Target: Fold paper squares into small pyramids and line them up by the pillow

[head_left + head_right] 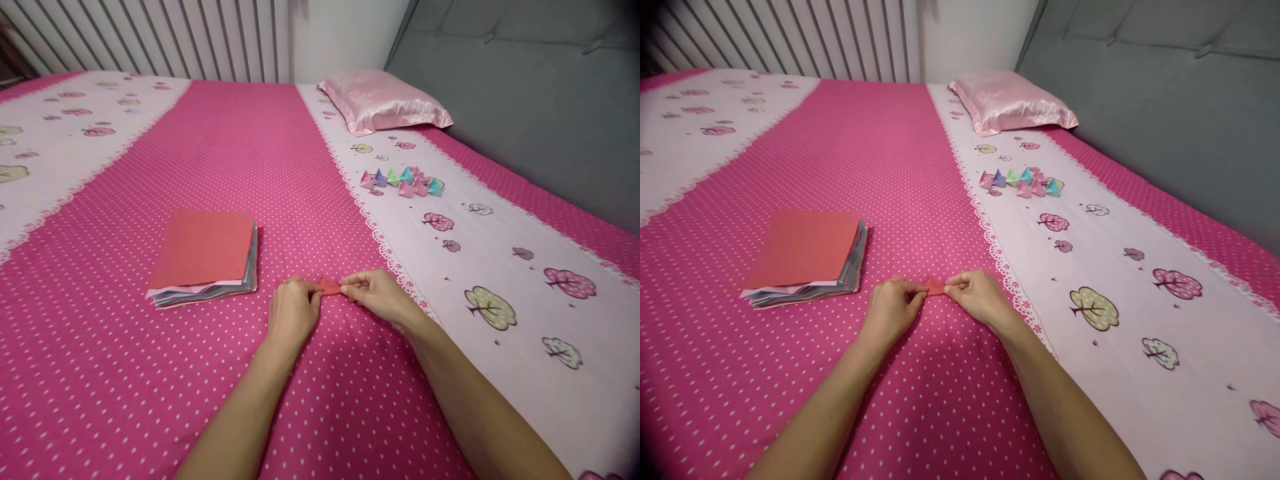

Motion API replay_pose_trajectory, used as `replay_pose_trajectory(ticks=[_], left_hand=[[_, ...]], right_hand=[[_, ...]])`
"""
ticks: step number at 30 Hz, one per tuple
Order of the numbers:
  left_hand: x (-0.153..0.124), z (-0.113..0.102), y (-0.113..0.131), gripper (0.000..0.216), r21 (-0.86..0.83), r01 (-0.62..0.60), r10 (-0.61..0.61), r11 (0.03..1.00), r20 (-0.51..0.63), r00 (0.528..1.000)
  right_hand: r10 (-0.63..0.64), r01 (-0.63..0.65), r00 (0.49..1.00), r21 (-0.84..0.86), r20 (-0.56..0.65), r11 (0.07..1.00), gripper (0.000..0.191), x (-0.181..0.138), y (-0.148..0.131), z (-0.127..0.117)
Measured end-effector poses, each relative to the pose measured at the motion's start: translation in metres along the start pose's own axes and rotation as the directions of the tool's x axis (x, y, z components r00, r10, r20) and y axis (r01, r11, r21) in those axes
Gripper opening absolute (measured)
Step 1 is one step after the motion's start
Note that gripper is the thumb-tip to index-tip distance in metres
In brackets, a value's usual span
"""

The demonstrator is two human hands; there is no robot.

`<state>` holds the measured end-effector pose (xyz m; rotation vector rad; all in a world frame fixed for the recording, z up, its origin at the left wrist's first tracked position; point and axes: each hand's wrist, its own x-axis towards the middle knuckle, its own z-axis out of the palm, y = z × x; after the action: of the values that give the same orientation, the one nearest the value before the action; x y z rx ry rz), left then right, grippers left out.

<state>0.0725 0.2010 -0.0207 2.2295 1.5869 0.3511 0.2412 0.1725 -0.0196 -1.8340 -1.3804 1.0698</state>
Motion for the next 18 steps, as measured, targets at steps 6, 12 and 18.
replay_pose_trajectory(ticks=[6,12,18], left_hand=[[0.0,0.0,0.0,0.022,-0.025,0.008,-0.008,1.0,0.009,1.0],[0.001,0.001,-0.001,0.018,-0.111,0.029,-0.028,0.993,0.013,1.0],[0.004,0.001,-0.006,0.026,-0.229,0.073,-0.076,0.971,-0.005,0.997]], right_hand=[[-0.039,0.032,0.997,-0.105,-0.06,0.994,0.017,0.001,-0.003,0.013],[-0.044,0.028,0.992,-0.136,-0.115,0.99,0.013,0.002,0.001,0.021],[-0.112,0.1,0.986,-0.105,-0.12,0.989,0.014,0.003,0.004,0.021]])
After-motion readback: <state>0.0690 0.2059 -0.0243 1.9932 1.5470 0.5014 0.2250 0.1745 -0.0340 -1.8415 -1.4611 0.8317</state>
